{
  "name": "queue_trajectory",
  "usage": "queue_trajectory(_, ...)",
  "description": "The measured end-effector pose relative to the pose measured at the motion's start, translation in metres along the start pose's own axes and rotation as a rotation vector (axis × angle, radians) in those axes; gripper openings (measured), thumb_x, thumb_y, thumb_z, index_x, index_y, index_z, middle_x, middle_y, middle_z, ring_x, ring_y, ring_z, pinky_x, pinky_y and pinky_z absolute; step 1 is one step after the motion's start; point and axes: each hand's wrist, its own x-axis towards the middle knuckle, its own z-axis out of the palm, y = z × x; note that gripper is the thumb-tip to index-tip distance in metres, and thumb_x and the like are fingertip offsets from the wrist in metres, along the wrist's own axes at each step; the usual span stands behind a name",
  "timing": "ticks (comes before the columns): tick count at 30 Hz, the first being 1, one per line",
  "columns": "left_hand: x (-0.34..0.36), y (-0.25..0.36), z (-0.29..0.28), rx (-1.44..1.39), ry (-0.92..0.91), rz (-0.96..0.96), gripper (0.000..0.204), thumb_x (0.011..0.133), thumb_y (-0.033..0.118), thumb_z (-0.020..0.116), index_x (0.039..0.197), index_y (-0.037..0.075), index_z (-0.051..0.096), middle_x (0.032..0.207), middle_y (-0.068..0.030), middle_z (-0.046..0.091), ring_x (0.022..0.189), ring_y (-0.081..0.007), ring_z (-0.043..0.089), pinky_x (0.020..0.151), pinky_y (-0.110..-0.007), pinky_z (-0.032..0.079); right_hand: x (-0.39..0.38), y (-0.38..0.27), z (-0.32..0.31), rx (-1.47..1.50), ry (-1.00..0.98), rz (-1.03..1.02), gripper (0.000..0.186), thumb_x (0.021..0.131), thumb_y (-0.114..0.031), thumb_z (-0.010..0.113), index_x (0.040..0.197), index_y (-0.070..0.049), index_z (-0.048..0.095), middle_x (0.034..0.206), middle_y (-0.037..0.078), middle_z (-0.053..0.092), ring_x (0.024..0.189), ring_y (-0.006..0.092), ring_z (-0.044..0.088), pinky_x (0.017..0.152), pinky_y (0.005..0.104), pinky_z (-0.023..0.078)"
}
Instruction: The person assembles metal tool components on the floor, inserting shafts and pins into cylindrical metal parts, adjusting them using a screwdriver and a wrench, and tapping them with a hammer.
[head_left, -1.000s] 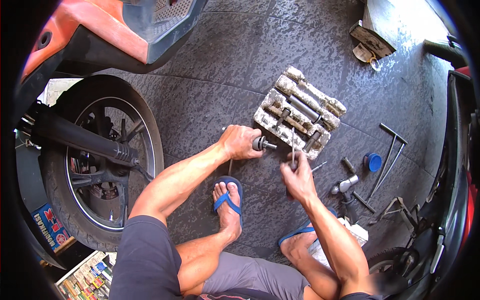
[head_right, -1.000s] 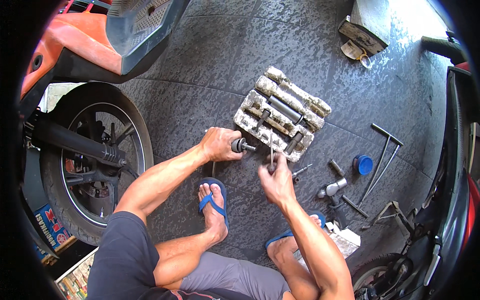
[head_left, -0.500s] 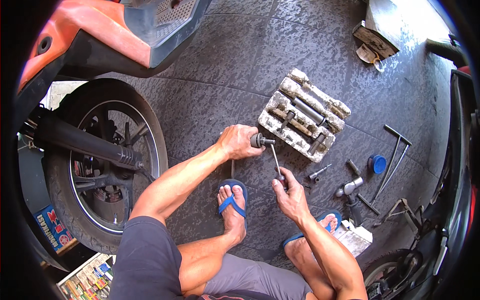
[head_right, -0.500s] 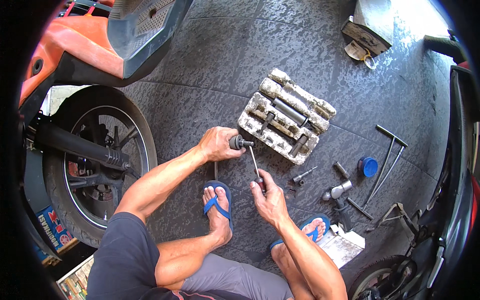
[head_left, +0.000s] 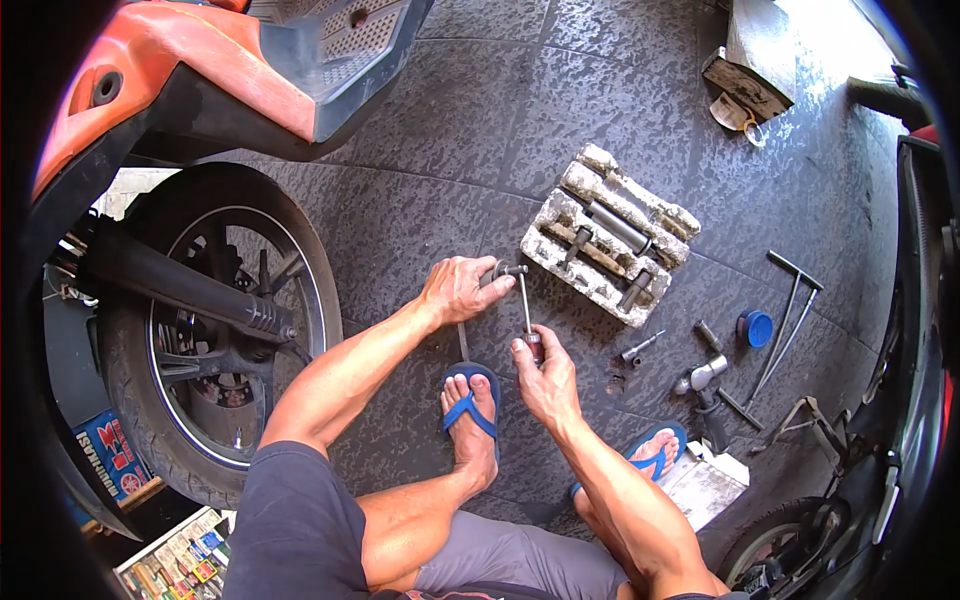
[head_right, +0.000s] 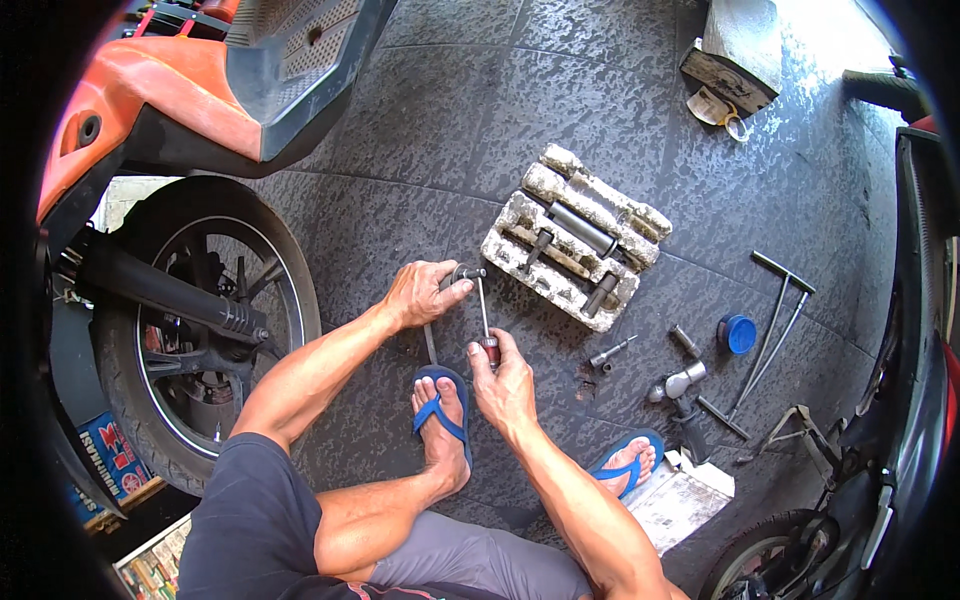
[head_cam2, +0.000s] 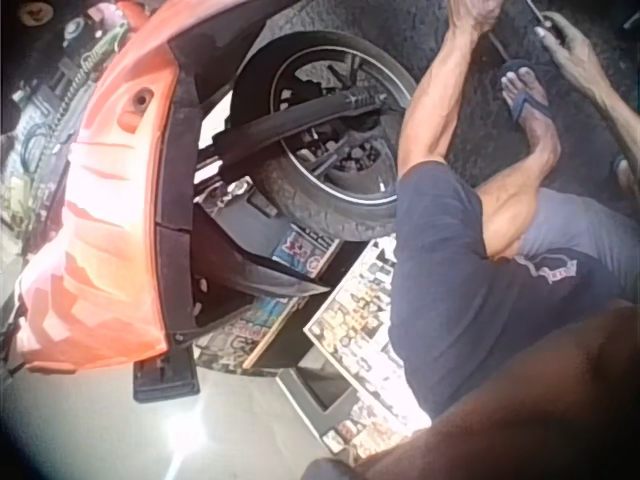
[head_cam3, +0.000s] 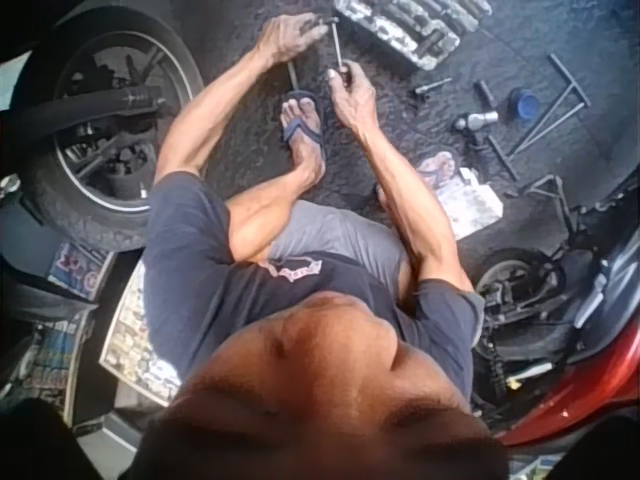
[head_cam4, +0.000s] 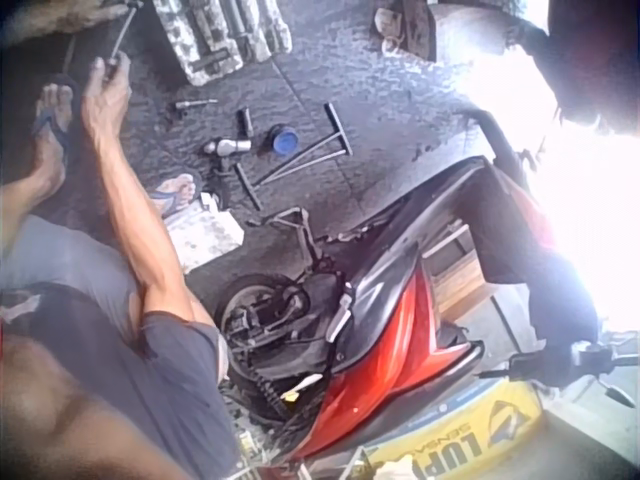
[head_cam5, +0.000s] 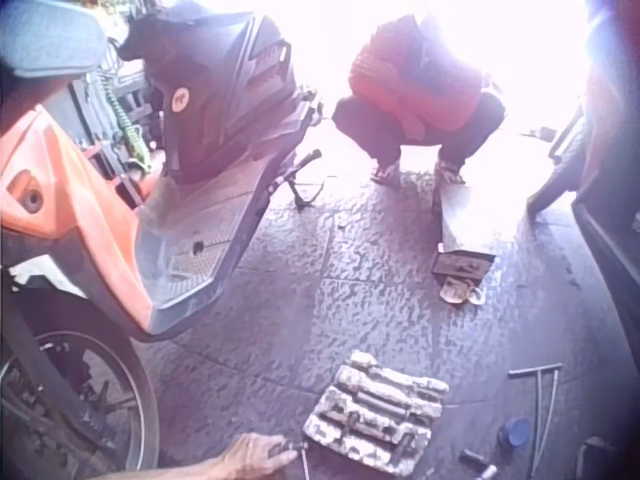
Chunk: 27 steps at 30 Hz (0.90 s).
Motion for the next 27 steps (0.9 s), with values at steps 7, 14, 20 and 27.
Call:
queue_trajectory(7,-0.005,-0.010,-0.007,0.000,0.052,-0.027,0.048,0.091,0.051,0.060,0.089,0.004,0.069,0.075,-0.0229,0.066,0.077,-0.0434,0.066,0.068,-0.050,0.049,0.007,-0.012,0.013,-0.107,0.057,-0.010,0.041,0.096,-0.035,0.063,0.125,-0.006,0.060,0.091,0.019,0.071,0.090,0.0374,0.071,0.079,0.0458,0.053)
queue_trajectory(14,0.003,-0.003,-0.029,-0.026,-0.211,-0.028,0.058,0.082,0.058,0.066,0.086,0.001,0.071,0.076,-0.0249,0.066,0.075,-0.0408,0.066,0.071,-0.048,0.049,0.017,0.003,0.020,-0.319,0.161,-0.027,0.038,0.090,-0.041,0.067,0.104,-0.007,0.062,0.086,0.020,0.071,0.082,0.0427,0.069,0.074,0.0514,0.053)
queue_trajectory(20,-0.003,-0.029,-0.018,-0.018,-0.272,-0.080,0.054,0.076,0.054,0.071,0.086,0.001,0.073,0.076,-0.0229,0.069,0.076,-0.0374,0.069,0.072,-0.047,0.052,0.035,0.021,0.031,-0.412,0.245,-0.108,0.028,0.085,-0.034,0.073,0.083,-0.008,0.062,0.073,0.014,0.070,0.075,0.0377,0.069,0.071,0.0513,0.051)
queue_trajectory(27,-0.026,-0.008,-0.037,-0.202,-0.108,-0.083,0.037,0.079,0.039,0.074,0.089,0.003,0.073,0.068,-0.0125,0.069,0.065,-0.0200,0.069,0.064,-0.038,0.052,0.048,0.026,0.029,-0.555,0.361,-0.500,0.025,0.080,-0.028,0.075,0.073,-0.011,0.059,0.066,0.008,0.065,0.067,0.0309,0.063,0.072,0.0454,0.044)
